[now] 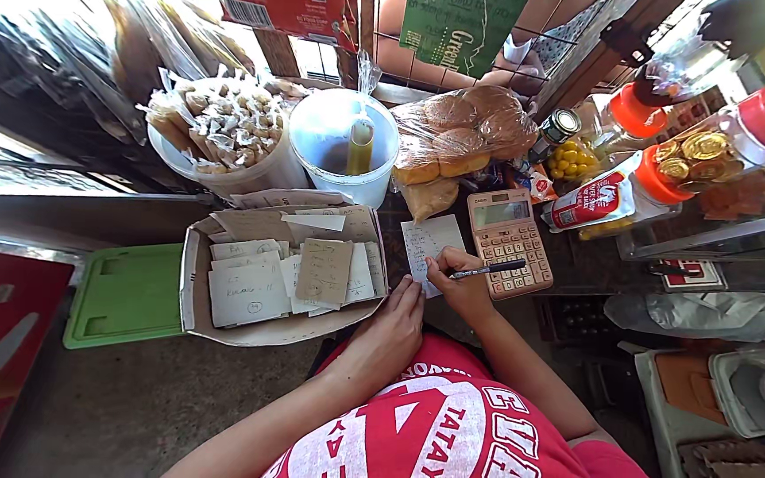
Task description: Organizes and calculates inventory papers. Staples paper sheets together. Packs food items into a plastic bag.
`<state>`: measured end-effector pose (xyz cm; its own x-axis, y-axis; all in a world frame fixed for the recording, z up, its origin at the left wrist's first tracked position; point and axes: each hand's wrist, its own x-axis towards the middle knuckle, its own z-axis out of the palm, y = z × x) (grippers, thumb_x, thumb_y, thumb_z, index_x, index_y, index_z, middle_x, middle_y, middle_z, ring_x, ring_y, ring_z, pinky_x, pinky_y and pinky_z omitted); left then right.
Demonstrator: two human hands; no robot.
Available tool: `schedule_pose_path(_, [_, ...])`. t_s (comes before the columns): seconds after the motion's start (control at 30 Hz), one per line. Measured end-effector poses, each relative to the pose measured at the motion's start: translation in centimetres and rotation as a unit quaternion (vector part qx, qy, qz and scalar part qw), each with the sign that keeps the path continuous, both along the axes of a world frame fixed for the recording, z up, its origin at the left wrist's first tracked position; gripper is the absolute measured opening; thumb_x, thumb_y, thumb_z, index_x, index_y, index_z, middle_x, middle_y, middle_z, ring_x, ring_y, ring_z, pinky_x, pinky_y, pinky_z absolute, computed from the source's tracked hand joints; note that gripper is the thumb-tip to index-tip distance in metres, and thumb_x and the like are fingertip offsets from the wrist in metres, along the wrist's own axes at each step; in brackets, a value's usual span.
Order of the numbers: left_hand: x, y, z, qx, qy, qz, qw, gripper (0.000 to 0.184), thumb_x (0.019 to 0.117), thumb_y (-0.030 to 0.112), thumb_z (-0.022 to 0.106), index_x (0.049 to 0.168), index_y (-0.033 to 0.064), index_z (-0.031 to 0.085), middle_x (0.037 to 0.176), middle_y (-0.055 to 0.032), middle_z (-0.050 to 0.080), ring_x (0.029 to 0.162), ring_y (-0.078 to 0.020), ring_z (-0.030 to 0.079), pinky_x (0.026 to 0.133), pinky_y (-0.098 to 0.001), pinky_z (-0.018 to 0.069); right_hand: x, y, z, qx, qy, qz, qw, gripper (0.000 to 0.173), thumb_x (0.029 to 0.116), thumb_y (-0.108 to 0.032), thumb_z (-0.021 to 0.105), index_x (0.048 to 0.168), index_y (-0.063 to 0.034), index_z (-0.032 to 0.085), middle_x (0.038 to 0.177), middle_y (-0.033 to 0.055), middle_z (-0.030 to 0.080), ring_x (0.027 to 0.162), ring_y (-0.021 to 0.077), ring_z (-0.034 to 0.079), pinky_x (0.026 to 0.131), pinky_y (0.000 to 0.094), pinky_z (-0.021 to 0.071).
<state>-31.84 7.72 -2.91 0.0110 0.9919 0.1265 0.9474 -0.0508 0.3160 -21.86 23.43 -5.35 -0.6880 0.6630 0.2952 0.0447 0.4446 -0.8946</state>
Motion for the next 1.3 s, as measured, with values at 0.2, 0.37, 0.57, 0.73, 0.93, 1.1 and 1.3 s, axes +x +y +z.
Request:
schedule_pose_path(0.2, [0.1, 0.0, -0.2, -0.005, 0.002, 0.002, 1.0, 0.041, 0.1004, 0.012, 0.048, 0.132, -0.0102, 0.06, 0.141, -0.026, 0.059, 0.134, -0.0395, 0.056, 0.107, -0.0417, 0.0496, -0.1, 0.0, -0.1, 0.002, 0.012, -0.007, 1.0, 0.033, 0.0915, -0.003, 0.065, 0.063, -0.0062, 0.05, 0.064, -0.0005, 0.05, 0.056, 0.002, 0.046, 0.05, 0.0144, 0.0383])
schedule_pose_path(0.37, [0.1, 0.0, -0.2, 0.002, 0.005, 0.003, 1.0, 0.041, 0.1001, 0.012, 0.048, 0.132, -0.0103, 0.06, 0.14, -0.0258, 0.06, 0.133, -0.0391, 0.057, 0.107, -0.0416, 0.0495, 0.0, -0.1, -0.1, 0.005, 0.017, -0.013, 1.0, 0.034, 0.0908, -0.001, 0.064, 0.061, -0.0071, 0.048, 0.062, -0.0013, 0.047, 0.055, 0.0022, 0.044, 0.05, 0.0145, 0.0361])
schedule_pose_path(0.57, [0.3, -0.2, -0.4, 0.009, 0.025, 0.007, 1.0, 0.039, 0.0999, 0.006, 0.043, 0.13, -0.0102, 0.062, 0.139, -0.0254, 0.061, 0.132, -0.0387, 0.058, 0.107, -0.0422, 0.0501, -0.1, -0.2, -0.3, 0.048, 0.025, 0.029, 0.998, 0.028, 0.0925, -0.007, 0.069, 0.067, -0.0023, 0.058, 0.069, 0.0039, 0.059, 0.061, 0.005, 0.055, 0.056, 0.0177, 0.0473])
schedule_pose_path(0.73, [0.3, -0.2, -0.3, 0.012, 0.02, 0.004, 1.0, 0.038, 0.1003, 0.007, 0.044, 0.128, -0.0107, 0.063, 0.137, -0.0266, 0.062, 0.131, -0.0405, 0.059, 0.106, -0.0432, 0.0503, 0.3, 0.2, -0.2, 0.056, -0.002, -0.028, 0.998, 0.031, 0.0904, -0.003, 0.063, 0.062, -0.0054, 0.05, 0.063, 0.0003, 0.047, 0.057, 0.0043, 0.046, 0.053, 0.0172, 0.0379])
schedule_pose_path(0.93, [0.2, -0.8, -0.1, 0.064, -0.028, -0.041, 0.997, 0.032, 0.1006, 0.003, 0.047, 0.125, -0.0093, 0.064, 0.136, -0.026, 0.062, 0.13, -0.0397, 0.06, 0.107, -0.0433, 0.0507, 1.0, -0.5, 0.0, 0.029, 0.05, 0.042, 0.997, 0.02, 0.1052, -0.019, 0.057, 0.101, -0.003, 0.068, 0.101, 0.0059, 0.072, 0.075, 0.0077, 0.07, 0.064, 0.0242, 0.0614])
schedule_pose_path(1.1, [-3.2, -4.4, 5.1, 0.32, -0.012, -0.034, 0.947, 0.02, 0.1046, 0.009, 0.052, 0.115, 0.0021, 0.067, 0.113, -0.0147, 0.073, 0.112, -0.0243, 0.069, 0.098, -0.035, 0.0552, 3.7, 0.4, 0.0, 0.259, -0.037, 0.066, 0.963, 0.031, 0.1066, -0.021, 0.055, 0.123, 0.0005, 0.07, 0.123, 0.0156, 0.073, 0.122, 0.0227, 0.067, 0.106, 0.0374, 0.053])
schedule_pose_path(1.3, [-10.9, -5.0, 6.6, 0.065, -0.089, 0.28, 0.954, 0.036, 0.0957, 0.02, 0.069, 0.123, -0.0026, 0.066, 0.116, -0.0229, 0.066, 0.104, -0.0369, 0.068, 0.086, -0.0538, 0.0574, 4.6, 0.8, -0.4, 0.298, -0.14, 0.131, 0.935, 0.035, 0.0976, -0.026, 0.069, 0.128, -0.0077, 0.069, 0.135, 0.014, 0.068, 0.131, 0.0307, 0.061, 0.111, 0.0487, 0.0477])
